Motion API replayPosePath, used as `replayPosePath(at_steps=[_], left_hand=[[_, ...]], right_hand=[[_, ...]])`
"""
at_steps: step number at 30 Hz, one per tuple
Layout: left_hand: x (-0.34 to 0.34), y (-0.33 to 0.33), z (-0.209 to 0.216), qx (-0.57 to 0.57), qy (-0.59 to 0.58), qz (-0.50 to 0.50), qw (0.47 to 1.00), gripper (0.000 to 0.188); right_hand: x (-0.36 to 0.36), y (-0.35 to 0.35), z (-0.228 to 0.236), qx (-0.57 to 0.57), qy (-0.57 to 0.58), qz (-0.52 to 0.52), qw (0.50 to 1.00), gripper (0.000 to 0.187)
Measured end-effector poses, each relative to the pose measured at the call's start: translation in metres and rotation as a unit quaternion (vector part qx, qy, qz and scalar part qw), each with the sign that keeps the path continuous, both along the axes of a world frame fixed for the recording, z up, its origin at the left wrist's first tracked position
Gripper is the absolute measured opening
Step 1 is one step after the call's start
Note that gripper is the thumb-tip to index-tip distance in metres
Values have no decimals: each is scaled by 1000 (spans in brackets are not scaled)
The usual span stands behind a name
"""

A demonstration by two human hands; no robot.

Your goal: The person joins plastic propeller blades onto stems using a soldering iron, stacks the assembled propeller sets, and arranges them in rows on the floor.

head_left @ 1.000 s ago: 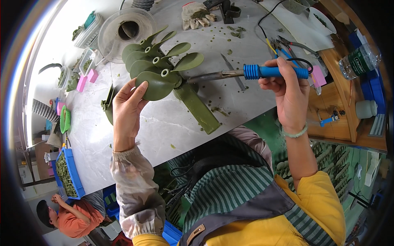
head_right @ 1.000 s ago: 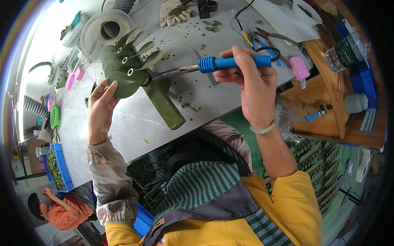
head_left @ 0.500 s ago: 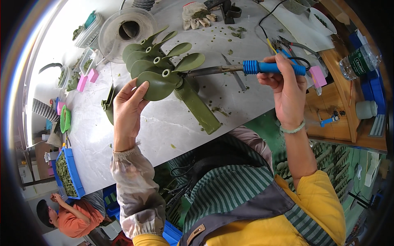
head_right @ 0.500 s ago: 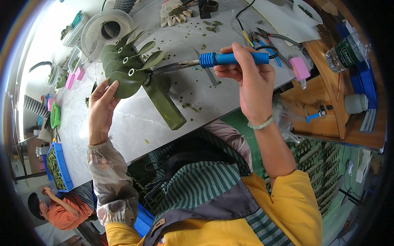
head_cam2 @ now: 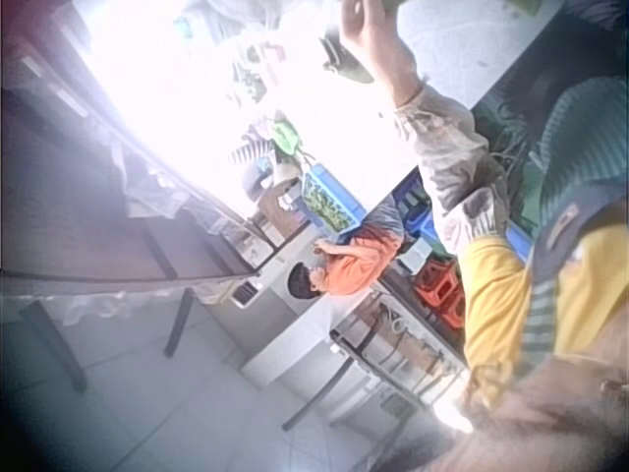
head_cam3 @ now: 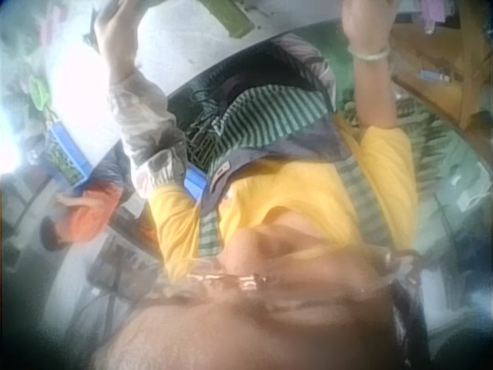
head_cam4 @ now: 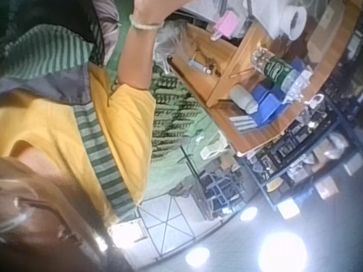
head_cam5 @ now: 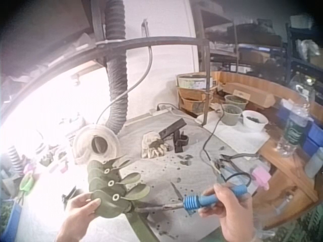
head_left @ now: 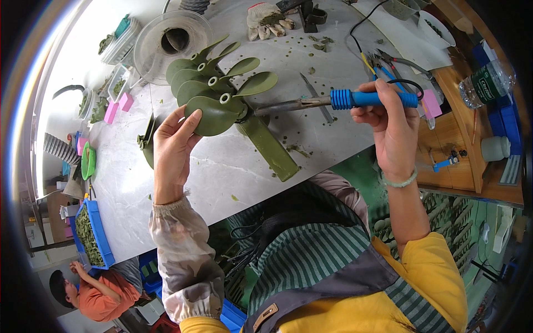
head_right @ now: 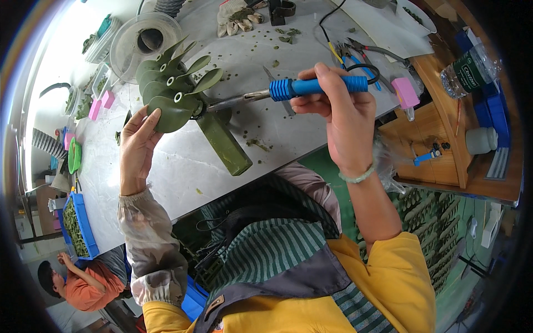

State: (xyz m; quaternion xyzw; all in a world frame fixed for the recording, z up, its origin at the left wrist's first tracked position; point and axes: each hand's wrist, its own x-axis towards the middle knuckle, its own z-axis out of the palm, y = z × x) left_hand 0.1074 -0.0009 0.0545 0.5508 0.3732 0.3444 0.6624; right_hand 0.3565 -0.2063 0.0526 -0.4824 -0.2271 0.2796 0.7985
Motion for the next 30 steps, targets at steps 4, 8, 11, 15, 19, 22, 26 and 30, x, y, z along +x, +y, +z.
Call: replayPosePath(at_steps=[4,8,11,15,19,22,26,30], left_hand=[[1,-1,2,2,-1,-1,1000,26],[0,-1,1,2,-1,2,1000,26],[-1,0,2,-6,7,-13,1000,21],[-1,0,2,-6,14,-10,1000,20],[1,-2,2,5,11,2,1000,25],[1,-2,3,5,22,5,1000,26],[2,-1,3,1,23,3,1000,26],[2,0,4,-1,27,4,1000,27]], right_hand=[[0,-2,1,-10,-1,-1,1000,26],[-1,2,0,-4,7,-9,1000,27],[0,4,-2,-2,11,-16,1000,27],[5,3,-3,10,-3,-15,1000,25],[8,-1,1,10,-19,-25,999,24],[13,-6,6,11,-42,-29,999,23],[21,-14,10,7,-55,-32,998,23],[28,-22,13,8,-50,-50,997,23]])
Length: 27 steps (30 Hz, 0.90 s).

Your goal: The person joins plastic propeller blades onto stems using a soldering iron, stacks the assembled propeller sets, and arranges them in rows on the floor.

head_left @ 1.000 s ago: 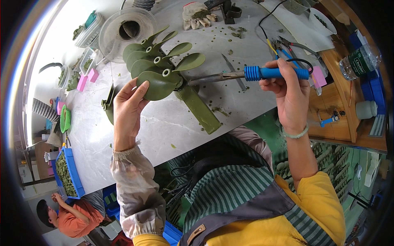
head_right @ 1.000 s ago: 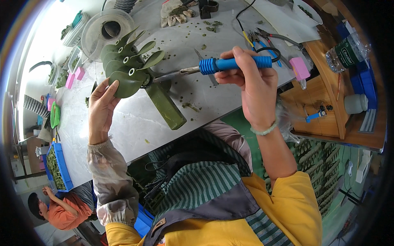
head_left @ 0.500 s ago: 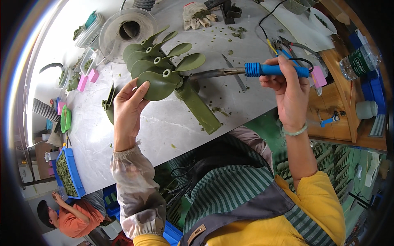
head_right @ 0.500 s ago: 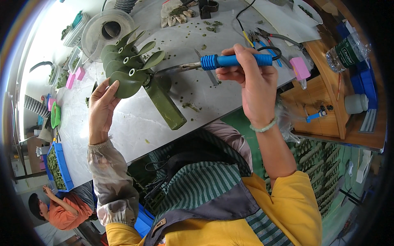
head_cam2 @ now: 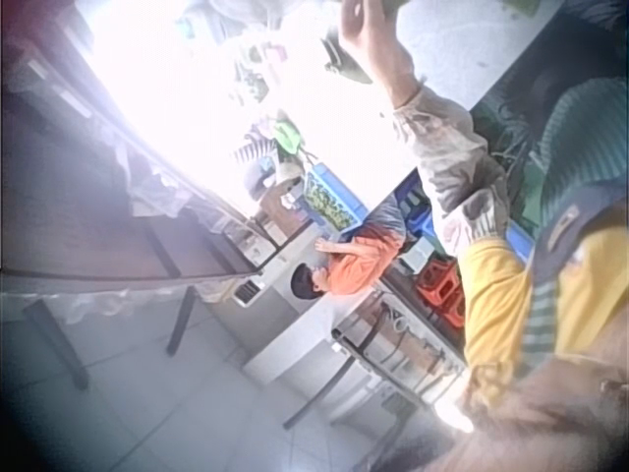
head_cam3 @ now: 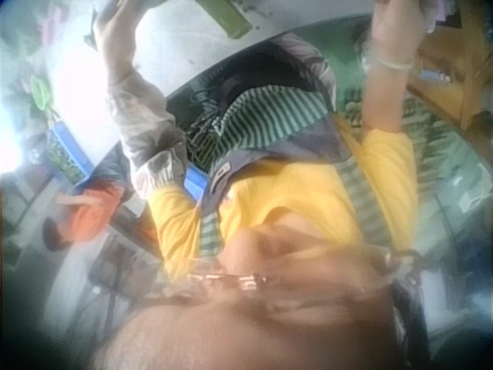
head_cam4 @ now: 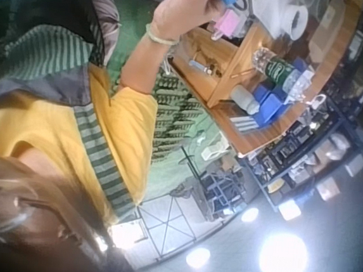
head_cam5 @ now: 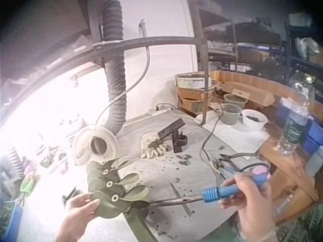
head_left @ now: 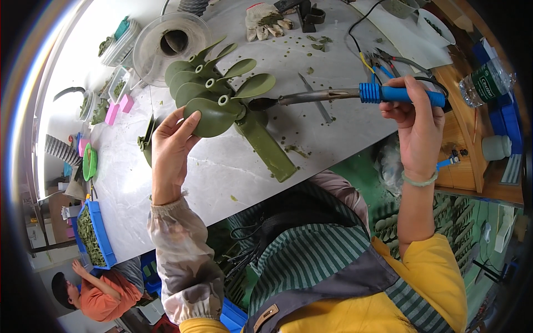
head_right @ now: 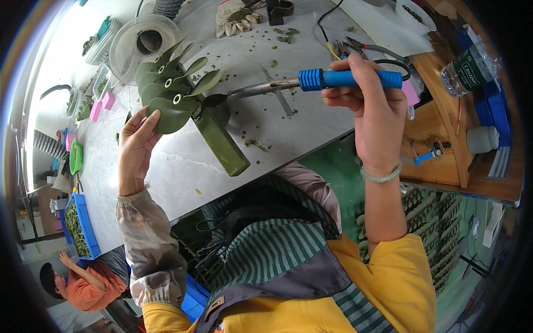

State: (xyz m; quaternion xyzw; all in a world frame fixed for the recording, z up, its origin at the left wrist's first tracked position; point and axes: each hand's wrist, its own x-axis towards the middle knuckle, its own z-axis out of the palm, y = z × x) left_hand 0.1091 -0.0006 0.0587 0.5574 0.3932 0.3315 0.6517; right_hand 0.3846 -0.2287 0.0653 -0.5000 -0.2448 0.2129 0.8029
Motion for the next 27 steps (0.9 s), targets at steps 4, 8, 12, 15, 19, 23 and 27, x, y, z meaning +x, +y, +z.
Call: replayPosePath(at_steps=[4,8,12,15,19,23,27], left_hand=[[-2,0,1,-6,9,-3,1000,29],[-7,-1,6,-15,24,-5,1000,30],[-41,18,17,122,98,25,987,32],[-98,51,4,206,166,164,950,28],[-175,99,-60,176,355,278,875,49],[-196,117,-116,60,334,310,888,84],[-178,121,-111,71,309,233,919,76]], right_hand=[[2,-4,-1,-1,0,3,1000,23],[0,-6,-4,-14,12,-15,1000,24],[3,-11,-2,-31,-5,-17,999,26],[2,-10,0,-29,14,-8,999,26],[-1,-9,2,-34,18,6,999,26],[-5,-11,8,-32,23,-2,999,26],[-7,-14,10,-25,19,-4,999,26]])
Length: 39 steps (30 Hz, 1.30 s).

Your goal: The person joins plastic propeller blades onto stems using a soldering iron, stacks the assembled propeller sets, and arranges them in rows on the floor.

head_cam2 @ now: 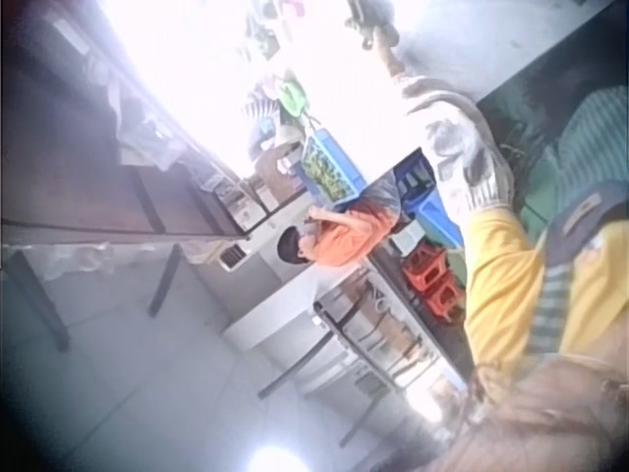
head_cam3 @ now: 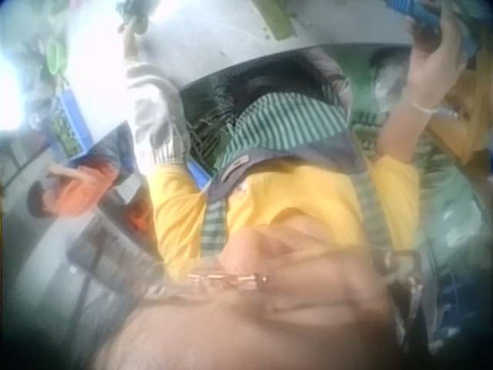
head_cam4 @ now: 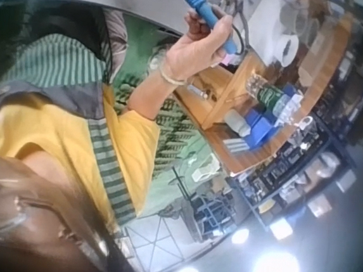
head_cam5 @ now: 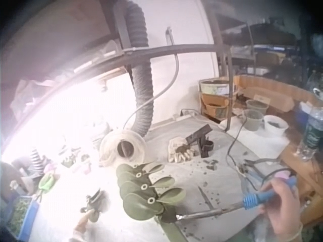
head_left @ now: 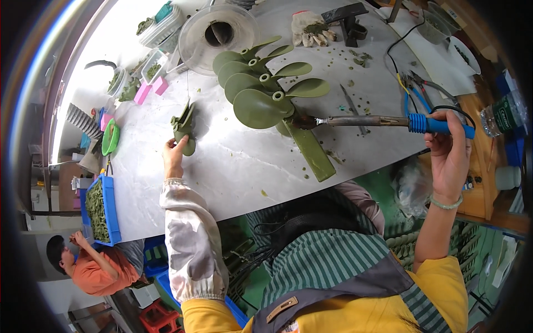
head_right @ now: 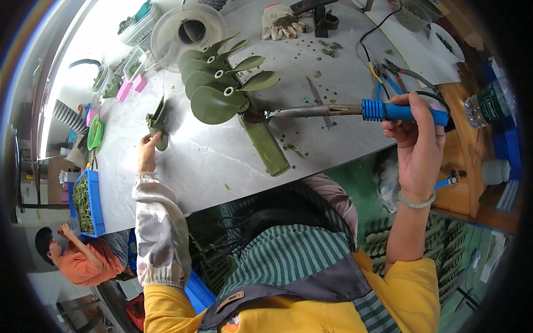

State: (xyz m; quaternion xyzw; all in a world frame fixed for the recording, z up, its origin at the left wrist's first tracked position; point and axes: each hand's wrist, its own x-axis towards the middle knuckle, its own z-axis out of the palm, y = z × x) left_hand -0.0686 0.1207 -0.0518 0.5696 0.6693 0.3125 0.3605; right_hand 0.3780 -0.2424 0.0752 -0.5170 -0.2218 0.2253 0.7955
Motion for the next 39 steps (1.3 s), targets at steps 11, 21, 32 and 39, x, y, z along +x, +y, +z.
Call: replayPosePath(at_steps=[11,21,32,39], left_hand=[[27,-94,38,407,278,-140,859,30],[30,-122,50,182,-23,-164,969,40],[40,-120,31,273,-25,-111,955,19],[23,-159,88,180,-223,-40,957,29]], right_hand=[[1,-7,-1,-8,3,8,1000,26],[1,-9,-2,-10,-16,0,1000,25],[0,-16,-2,1,-10,-7,1000,24],[2,-17,-1,11,-13,17,1000,24]])
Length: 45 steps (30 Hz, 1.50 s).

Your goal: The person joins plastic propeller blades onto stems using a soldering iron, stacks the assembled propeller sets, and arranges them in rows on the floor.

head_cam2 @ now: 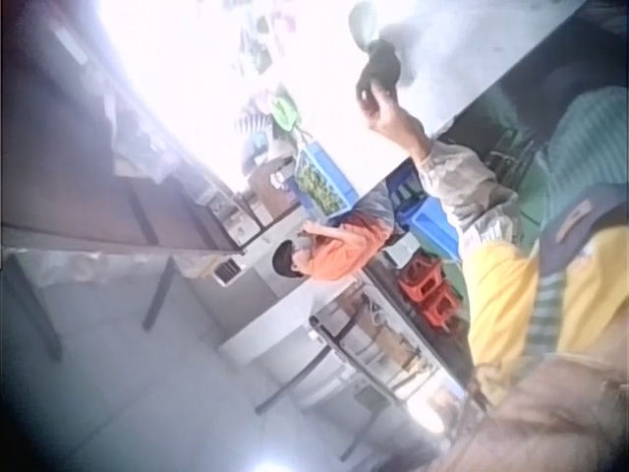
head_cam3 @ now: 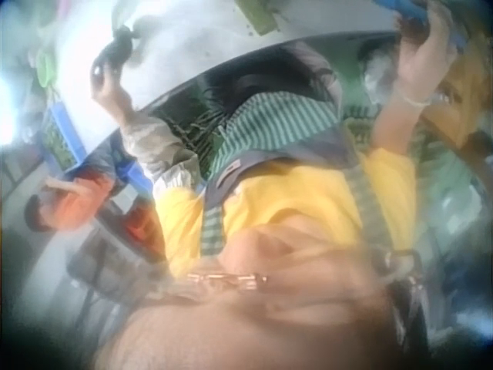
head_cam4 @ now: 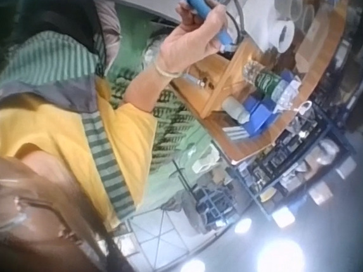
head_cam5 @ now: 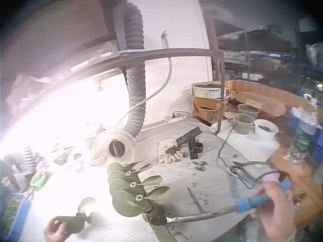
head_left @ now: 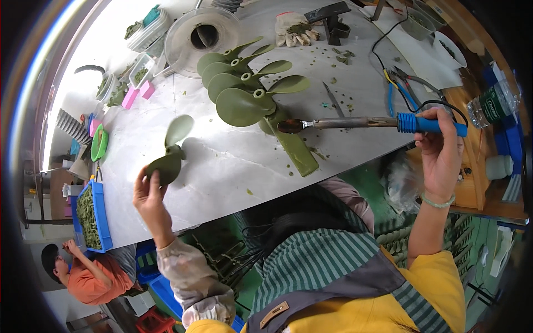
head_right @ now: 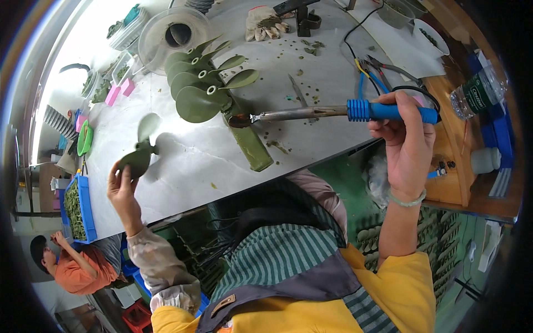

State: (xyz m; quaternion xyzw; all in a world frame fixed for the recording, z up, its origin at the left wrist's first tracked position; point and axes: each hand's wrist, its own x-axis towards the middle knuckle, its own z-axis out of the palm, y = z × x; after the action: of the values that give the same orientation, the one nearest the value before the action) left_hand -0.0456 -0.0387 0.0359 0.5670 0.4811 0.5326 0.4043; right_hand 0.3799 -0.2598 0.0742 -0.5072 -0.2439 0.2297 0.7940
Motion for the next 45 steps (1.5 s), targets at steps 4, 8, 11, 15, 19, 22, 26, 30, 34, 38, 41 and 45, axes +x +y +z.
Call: replayPosePath(at_steps=[4,8,11,15,19,22,26,30,34,38,41,45], left_hand=[[33,-23,28,-55,-94,-59,992,33],[92,-47,38,-125,-84,-159,976,29],[120,-47,34,-153,-94,-192,965,25],[136,-41,32,-168,-106,-213,957,25],[138,-37,30,-174,-55,-234,955,26],[139,-37,29,-180,-51,-225,956,26],[144,-32,28,-179,-53,-220,957,24],[147,-27,26,-179,-72,-232,953,25],[148,-23,24,-168,-85,-246,951,25],[149,-21,22,-166,-78,-240,953,25],[149,-19,21,-167,-75,-233,955,25],[150,-18,20,-170,-69,-236,954,26]], right_hand=[[-1,0,-3,4,-12,4,1000,23],[-2,-1,-5,4,-20,10,1000,22],[-5,-2,-8,2,-15,11,1000,23],[-8,-1,-10,-2,-4,14,1000,23],[-12,1,-12,1,15,16,1000,22],[-12,0,-15,1,15,14,1000,22],[-14,2,-17,5,23,16,1000,22],[-16,7,-20,7,31,21,999,23],[-20,10,-22,18,39,17,999,22],[-21,12,-24,19,47,14,999,23],[-21,13,-26,19,42,13,999,23],[-20,16,-29,23,51,5,998,23]])
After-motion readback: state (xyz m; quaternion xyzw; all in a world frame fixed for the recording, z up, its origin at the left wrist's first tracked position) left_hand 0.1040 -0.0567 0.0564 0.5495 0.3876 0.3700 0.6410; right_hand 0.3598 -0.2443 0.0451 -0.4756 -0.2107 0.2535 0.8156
